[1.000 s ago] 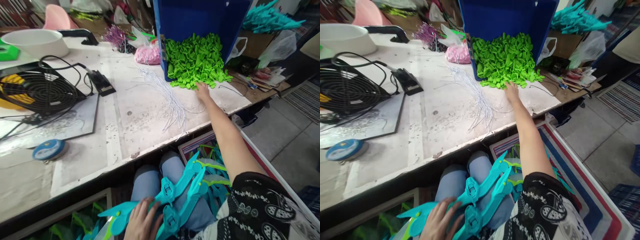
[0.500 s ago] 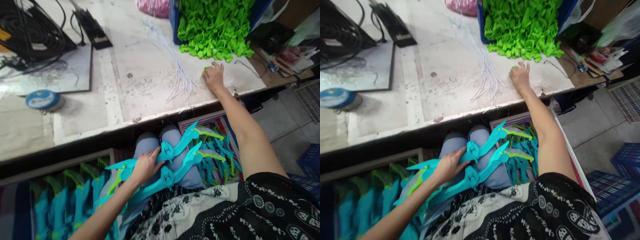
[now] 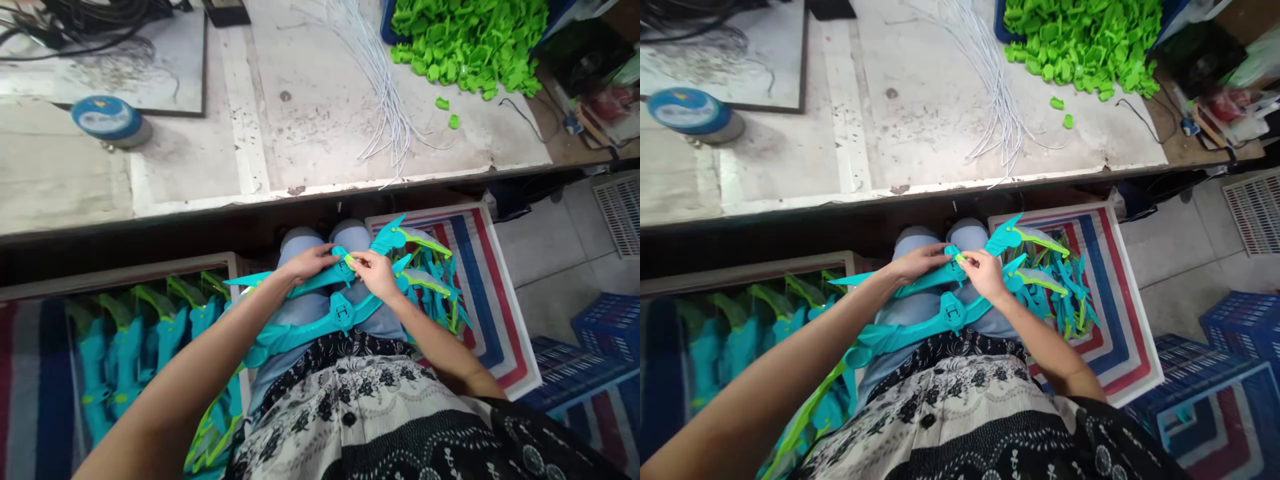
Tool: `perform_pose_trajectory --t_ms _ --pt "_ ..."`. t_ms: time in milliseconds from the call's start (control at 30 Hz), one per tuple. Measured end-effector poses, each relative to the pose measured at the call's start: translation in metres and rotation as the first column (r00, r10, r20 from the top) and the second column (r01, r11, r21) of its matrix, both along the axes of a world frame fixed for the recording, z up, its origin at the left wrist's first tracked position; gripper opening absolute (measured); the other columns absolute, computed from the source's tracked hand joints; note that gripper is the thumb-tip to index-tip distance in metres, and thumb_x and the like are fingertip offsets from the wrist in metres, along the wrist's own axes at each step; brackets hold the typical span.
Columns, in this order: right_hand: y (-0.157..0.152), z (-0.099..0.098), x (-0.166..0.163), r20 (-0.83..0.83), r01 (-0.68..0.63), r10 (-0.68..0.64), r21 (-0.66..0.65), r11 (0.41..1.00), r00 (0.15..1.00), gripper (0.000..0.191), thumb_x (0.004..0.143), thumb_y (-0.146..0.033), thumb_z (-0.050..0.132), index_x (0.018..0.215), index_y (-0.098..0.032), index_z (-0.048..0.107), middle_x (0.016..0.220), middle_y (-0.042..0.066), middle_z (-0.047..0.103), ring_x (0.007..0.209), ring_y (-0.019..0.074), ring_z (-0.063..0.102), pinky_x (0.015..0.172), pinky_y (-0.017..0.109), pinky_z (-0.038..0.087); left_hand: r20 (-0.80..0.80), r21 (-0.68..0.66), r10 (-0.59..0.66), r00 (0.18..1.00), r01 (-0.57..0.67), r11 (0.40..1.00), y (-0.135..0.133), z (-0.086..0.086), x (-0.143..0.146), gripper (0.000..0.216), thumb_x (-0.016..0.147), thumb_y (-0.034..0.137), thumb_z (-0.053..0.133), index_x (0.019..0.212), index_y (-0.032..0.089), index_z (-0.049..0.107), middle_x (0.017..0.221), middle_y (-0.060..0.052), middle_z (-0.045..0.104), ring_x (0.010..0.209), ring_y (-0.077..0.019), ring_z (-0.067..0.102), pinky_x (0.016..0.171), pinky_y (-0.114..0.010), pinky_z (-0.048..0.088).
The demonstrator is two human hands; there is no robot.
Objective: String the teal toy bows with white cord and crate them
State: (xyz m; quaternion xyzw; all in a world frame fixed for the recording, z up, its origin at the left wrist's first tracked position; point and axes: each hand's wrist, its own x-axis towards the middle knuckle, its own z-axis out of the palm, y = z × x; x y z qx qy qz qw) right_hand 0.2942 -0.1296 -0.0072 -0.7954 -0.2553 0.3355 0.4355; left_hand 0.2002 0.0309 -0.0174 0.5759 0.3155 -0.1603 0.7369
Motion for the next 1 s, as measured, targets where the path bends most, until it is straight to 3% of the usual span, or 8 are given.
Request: perform_pose_trajectory --t_ms 133,333,467,533,600,700,867,1000 --pt "0.004 -0.009 -0.023 0.198 0.132 -0.126 -0.021 0.991 0.972 0.022 0.086 -0.028 0.06 0.098 -0.017 0.076 0.089 0.007 0.07 0.083 0.0184 0.066 0.08 0.03 0.054 -0.002 -0.079 0.087 0.996 -0.087 0.993 -0.003 0.001 -0.001 0.04 0.073 0.043 0.069 0.104 0.017 0.068 0.077 0.0 0.067 0.071 -0.0137 0.057 0.064 -0.024 0.045" --pt "0.009 -0.005 -0.028 0.357 0.097 -0.07 -0.058 0.994 0.931 0.021 0.087 -0.025 0.06 0.1 -0.018 0.076 0.088 0.006 0.067 0.081 0.0157 0.063 0.08 0.026 0.051 -0.006 -0.055 0.135 0.991 -0.135 0.989 -0.004 -0.001 0.002 0.04 0.071 0.049 0.07 0.091 0.015 0.069 0.072 0.0 0.063 0.066 -0.012 0.051 0.061 -0.024 0.039" --pt "0.008 -0.002 -0.023 0.383 0.133 -0.076 -0.124 0.983 0.92 0.027 0.082 -0.024 0.066 0.107 -0.016 0.071 0.089 0.005 0.065 0.08 0.0152 0.063 0.079 0.027 0.052 0.074 -0.005 0.08 0.994 -0.079 0.997 -0.006 -0.001 0.001 0.049 0.065 0.056 0.074 0.088 0.014 0.066 0.071 0.0 0.061 0.067 -0.0132 0.051 0.06 -0.024 0.038" --pt "0.008 0.0 -0.016 0.28 0.092 -0.03 -0.21 0.973 0.96 0.038 0.083 -0.026 0.065 0.121 -0.016 0.064 0.072 0.0 0.063 0.068 0.0142 0.062 0.069 0.025 0.052 0.112 0.021 0.056 0.992 -0.059 0.998 -0.008 -0.002 0.0 0.051 0.06 0.055 0.077 0.087 0.014 0.064 0.073 0.0 0.061 0.067 -0.0137 0.052 0.06 -0.024 0.039" --pt "0.008 0.003 -0.009 0.034 -0.049 0.061 -0.282 0.958 0.998 0.047 0.089 -0.028 0.059 0.133 -0.016 0.055 0.057 -0.004 0.058 0.051 0.0123 0.056 0.053 0.022 0.047 0.121 0.05 0.046 0.992 -0.052 0.997 -0.011 -0.003 0.0 0.051 0.057 0.054 0.078 0.083 0.014 0.062 0.071 0.0 0.06 0.066 -0.0137 0.052 0.059 -0.025 0.039" --pt "0.01 0.007 -0.001 -0.24 -0.242 0.175 -0.289 0.926 0.955 0.05 0.092 -0.029 0.054 0.14 -0.016 0.048 0.053 -0.005 0.059 0.039 0.0111 0.052 0.04 0.019 0.038 0.122 0.114 0.032 0.992 -0.047 0.992 -0.014 -0.007 0.001 0.049 0.057 0.056 0.075 0.078 0.014 0.061 0.066 0.001 0.059 0.062 -0.0136 0.05 0.057 -0.025 0.038" --pt "0.014 0.009 0.004 -0.026 -0.258 0.268 -0.365 0.894 0.963 0.037 0.093 -0.034 0.058 0.126 -0.02 0.06 0.052 -0.005 0.057 0.036 0.0092 0.05 0.043 0.018 0.039 0.114 0.137 0.042 0.993 -0.057 0.989 -0.012 -0.012 0.004 0.052 0.056 0.06 0.074 0.078 0.014 0.061 0.067 -0.001 0.061 0.062 -0.0156 0.053 0.057 -0.026 0.039" --pt "0.014 0.006 0.015 -0.339 -0.37 0.266 -0.294 0.881 0.902 0.052 0.093 -0.035 0.059 0.141 -0.02 0.045 0.053 -0.006 0.059 0.039 0.0107 0.056 0.039 0.016 0.041 0.124 0.134 0.016 0.992 -0.033 0.99 -0.01 -0.009 0.006 0.051 0.06 0.058 0.071 0.084 0.013 0.063 0.072 -0.003 0.064 0.068 -0.0178 0.056 0.062 -0.028 0.042"
